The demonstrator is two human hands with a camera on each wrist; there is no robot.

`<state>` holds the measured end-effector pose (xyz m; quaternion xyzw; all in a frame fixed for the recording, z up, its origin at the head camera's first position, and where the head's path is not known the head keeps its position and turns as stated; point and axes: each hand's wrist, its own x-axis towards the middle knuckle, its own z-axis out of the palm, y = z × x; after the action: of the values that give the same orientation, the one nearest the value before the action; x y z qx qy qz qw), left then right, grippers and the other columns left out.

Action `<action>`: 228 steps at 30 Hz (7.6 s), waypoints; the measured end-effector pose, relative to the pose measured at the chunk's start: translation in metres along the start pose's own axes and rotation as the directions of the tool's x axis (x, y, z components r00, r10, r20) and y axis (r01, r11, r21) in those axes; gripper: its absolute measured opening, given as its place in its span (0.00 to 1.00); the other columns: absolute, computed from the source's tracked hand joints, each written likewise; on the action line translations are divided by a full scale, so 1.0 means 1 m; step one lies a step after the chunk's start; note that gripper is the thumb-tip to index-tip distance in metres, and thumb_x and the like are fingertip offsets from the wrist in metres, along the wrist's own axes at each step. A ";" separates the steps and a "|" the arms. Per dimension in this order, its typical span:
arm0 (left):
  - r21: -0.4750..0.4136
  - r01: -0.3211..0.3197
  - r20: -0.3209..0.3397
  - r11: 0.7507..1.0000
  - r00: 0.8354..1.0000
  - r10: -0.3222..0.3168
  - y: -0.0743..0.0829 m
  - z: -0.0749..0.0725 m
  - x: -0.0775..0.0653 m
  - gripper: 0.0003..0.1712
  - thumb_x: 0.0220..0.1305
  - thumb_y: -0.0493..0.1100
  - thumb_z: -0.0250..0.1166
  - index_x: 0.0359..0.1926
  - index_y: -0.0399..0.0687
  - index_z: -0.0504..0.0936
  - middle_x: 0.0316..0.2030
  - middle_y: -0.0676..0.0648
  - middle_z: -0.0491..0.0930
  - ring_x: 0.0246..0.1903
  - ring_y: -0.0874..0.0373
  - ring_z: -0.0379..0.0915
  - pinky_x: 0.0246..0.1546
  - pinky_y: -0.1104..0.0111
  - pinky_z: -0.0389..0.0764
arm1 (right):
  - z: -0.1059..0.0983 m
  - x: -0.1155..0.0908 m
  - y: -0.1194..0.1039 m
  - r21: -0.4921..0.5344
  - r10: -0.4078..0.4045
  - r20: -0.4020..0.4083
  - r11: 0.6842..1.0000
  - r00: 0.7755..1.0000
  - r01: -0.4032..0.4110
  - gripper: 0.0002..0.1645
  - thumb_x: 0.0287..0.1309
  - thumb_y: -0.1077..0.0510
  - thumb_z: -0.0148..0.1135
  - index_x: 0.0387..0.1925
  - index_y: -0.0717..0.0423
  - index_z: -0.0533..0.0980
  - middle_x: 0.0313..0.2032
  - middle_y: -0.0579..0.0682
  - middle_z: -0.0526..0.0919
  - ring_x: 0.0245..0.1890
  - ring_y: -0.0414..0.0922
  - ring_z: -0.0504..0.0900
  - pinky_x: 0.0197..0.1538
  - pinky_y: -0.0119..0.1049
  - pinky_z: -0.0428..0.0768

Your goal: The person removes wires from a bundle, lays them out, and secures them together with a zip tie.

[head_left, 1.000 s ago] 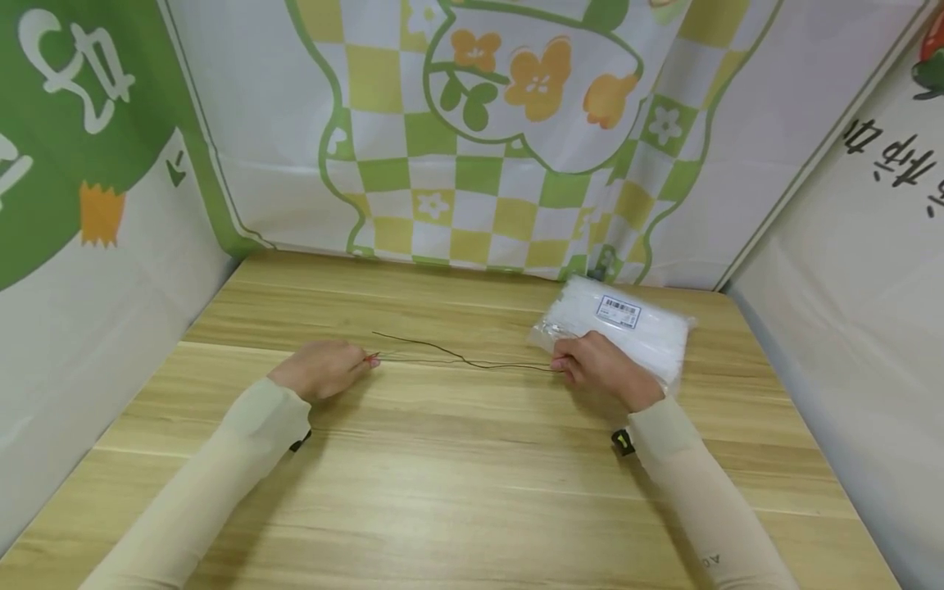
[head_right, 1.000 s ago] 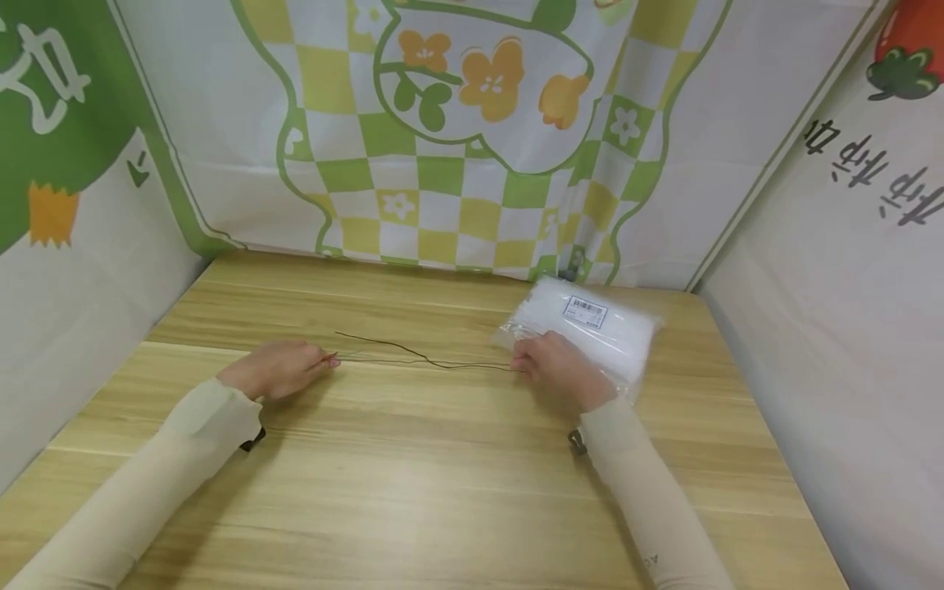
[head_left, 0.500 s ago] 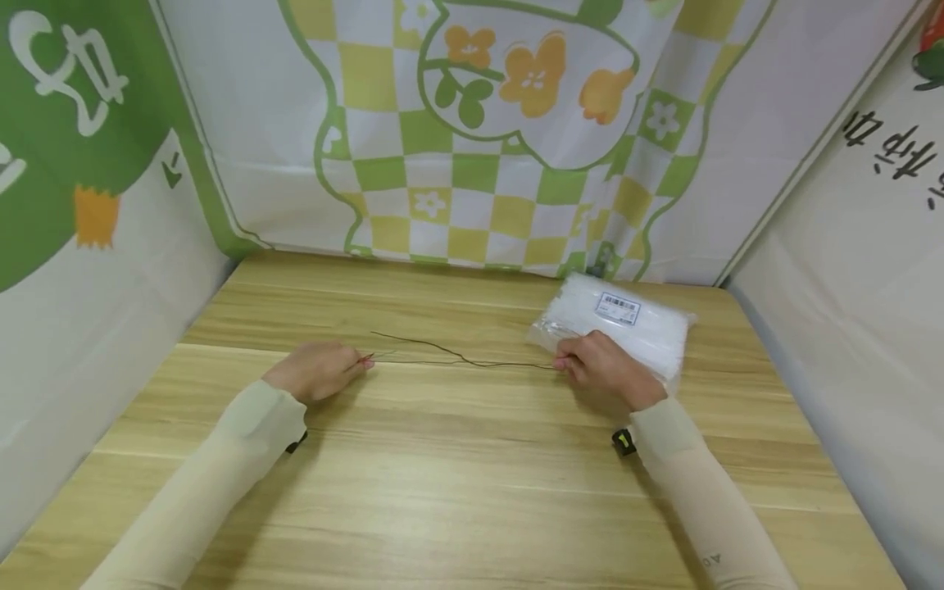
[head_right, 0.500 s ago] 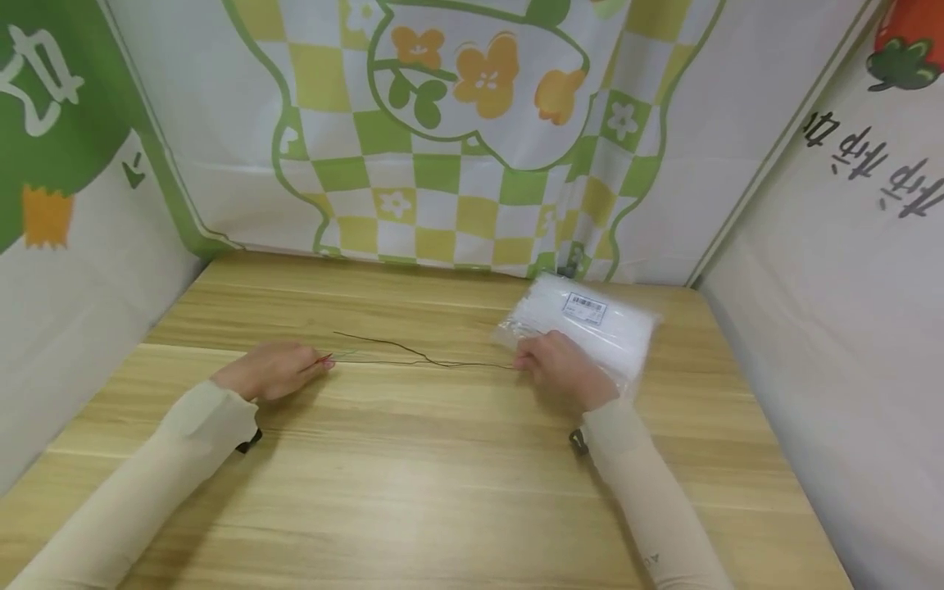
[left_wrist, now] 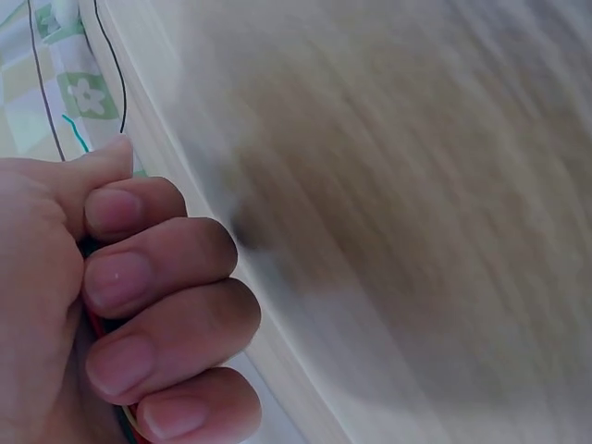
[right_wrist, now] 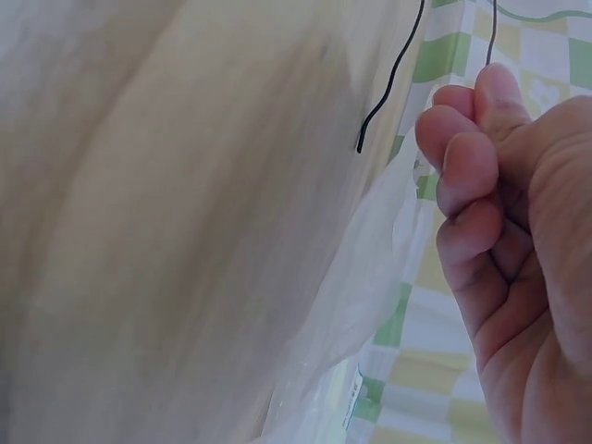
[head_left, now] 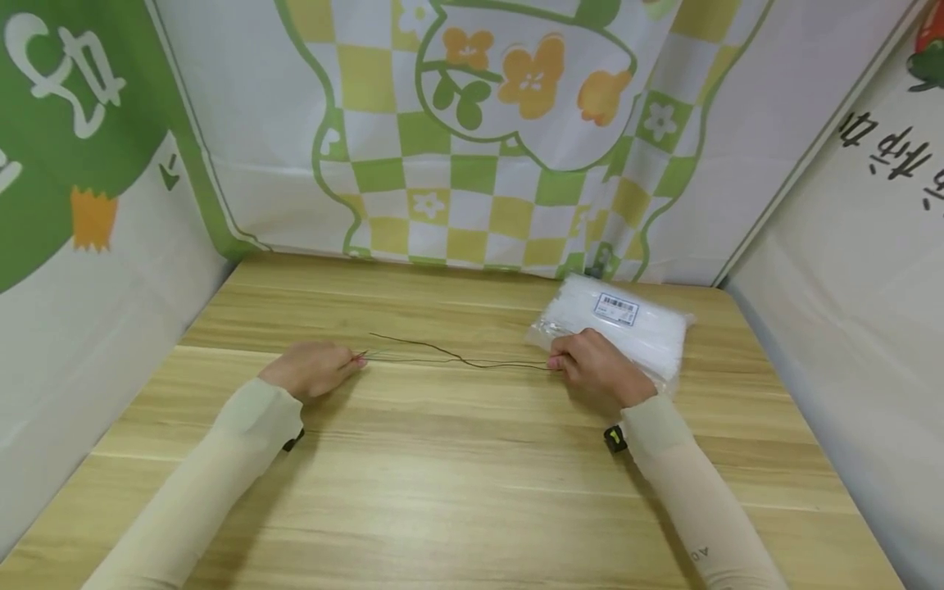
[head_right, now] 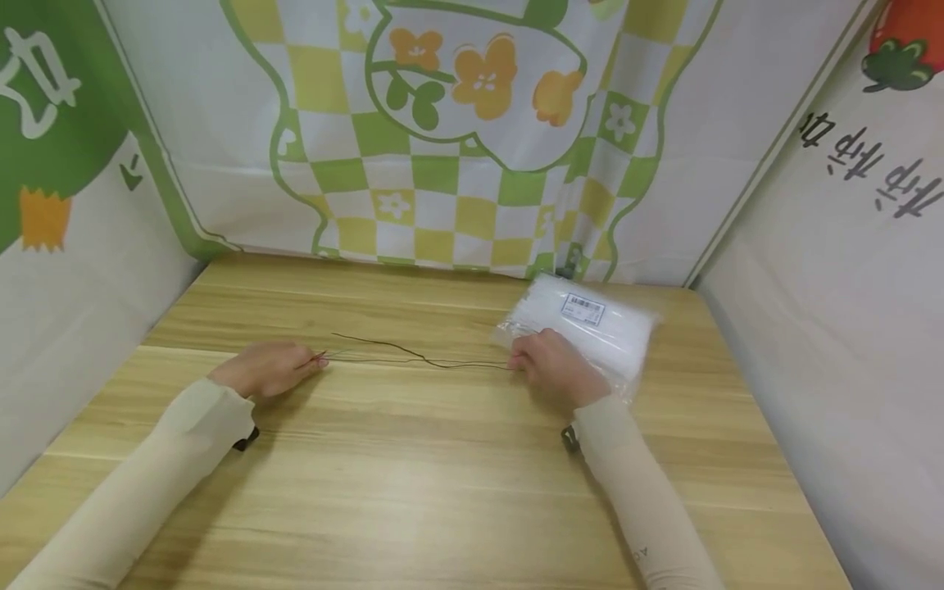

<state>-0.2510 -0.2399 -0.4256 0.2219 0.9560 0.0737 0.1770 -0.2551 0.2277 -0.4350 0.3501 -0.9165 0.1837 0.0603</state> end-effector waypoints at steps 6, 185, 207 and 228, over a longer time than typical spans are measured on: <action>-0.001 0.024 -0.008 1.000 1.000 -0.024 -0.008 -0.003 -0.005 0.28 0.87 0.54 0.44 0.25 0.54 0.71 0.22 0.53 0.68 0.24 0.58 0.66 0.40 0.57 0.76 | -0.002 -0.006 0.003 -0.047 0.057 0.022 0.997 0.998 -0.056 0.12 0.67 0.62 0.70 0.25 0.52 0.82 0.24 0.44 0.86 0.25 0.38 0.80 0.35 0.40 0.82; 0.029 -0.284 -0.052 0.958 0.957 0.286 0.081 0.014 -0.013 0.28 0.87 0.54 0.44 0.52 0.43 0.87 0.42 0.47 0.90 0.45 0.51 0.88 0.59 0.48 0.83 | -0.029 -0.010 -0.011 0.004 -0.041 0.073 0.999 0.996 0.041 0.17 0.55 0.77 0.61 0.23 0.52 0.79 0.22 0.40 0.78 0.26 0.35 0.73 0.34 0.31 0.75; 0.096 -0.188 -0.103 0.977 0.975 0.198 0.054 0.018 -0.025 0.27 0.85 0.49 0.47 0.21 0.57 0.69 0.16 0.58 0.61 0.19 0.63 0.59 0.31 0.63 0.72 | -0.030 -0.030 0.015 -0.071 0.087 0.087 0.994 0.992 -0.081 0.17 0.58 0.74 0.65 0.23 0.50 0.81 0.23 0.39 0.81 0.28 0.36 0.74 0.36 0.34 0.77; -0.011 -0.164 -0.118 0.986 0.980 0.161 0.056 0.014 -0.007 0.21 0.85 0.52 0.48 0.34 0.53 0.80 0.22 0.54 0.72 0.24 0.61 0.69 0.38 0.59 0.77 | -0.024 -0.026 -0.005 -0.045 0.006 0.111 0.999 0.994 -0.001 0.16 0.56 0.74 0.67 0.22 0.51 0.82 0.23 0.40 0.82 0.26 0.35 0.74 0.35 0.33 0.79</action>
<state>-0.2174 -0.1921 -0.4237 0.2927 0.9426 0.1107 0.1167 -0.2332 0.2495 -0.4172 0.3567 -0.9229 0.1436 0.0168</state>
